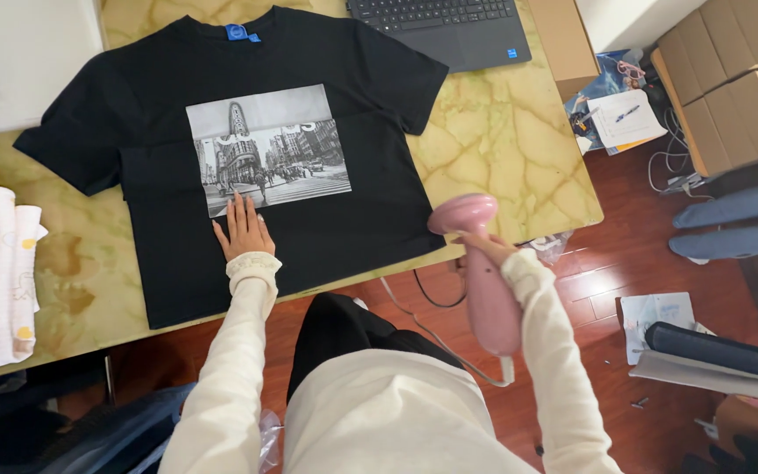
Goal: Using a handheld garment steamer to remove wrinkles from a black t-shirt on a flat surface while smoothing the fabric by hand.
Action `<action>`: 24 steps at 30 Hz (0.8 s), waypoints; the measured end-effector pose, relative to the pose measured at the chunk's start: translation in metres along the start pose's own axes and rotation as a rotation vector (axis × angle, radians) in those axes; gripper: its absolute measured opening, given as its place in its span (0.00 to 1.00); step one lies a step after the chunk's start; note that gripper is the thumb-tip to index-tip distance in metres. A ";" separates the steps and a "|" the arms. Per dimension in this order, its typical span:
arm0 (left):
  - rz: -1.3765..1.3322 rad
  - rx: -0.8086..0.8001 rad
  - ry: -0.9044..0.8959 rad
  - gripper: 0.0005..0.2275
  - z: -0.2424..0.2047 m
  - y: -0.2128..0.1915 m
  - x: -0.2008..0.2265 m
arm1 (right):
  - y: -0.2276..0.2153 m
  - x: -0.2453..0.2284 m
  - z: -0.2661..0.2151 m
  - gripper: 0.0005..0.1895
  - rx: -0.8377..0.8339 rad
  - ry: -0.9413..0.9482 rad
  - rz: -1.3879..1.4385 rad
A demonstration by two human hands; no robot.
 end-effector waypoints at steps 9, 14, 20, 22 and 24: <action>-0.030 -0.009 0.014 0.18 0.000 0.004 -0.004 | 0.139 0.013 0.061 0.27 -0.815 -0.262 0.019; -0.026 -0.009 0.009 0.19 -0.001 0.006 -0.004 | 0.172 0.032 0.090 0.27 -0.901 -0.111 0.145; -0.019 0.003 0.044 0.19 -0.002 0.000 -0.001 | 0.034 0.060 0.124 0.37 -0.456 -0.117 -0.006; -0.013 0.012 0.049 0.18 0.000 -0.001 0.000 | 0.002 0.063 0.112 0.44 -0.296 -0.080 0.011; 0.000 0.036 0.026 0.18 -0.001 -0.001 0.001 | -0.019 0.045 0.062 0.42 -0.245 -0.156 -0.091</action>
Point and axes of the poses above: each hand's wrist, its own z-axis towards the middle knuckle, its own y-axis out of the palm, x = y × z, the point moved 2 cm from there along z, towards the middle knuckle
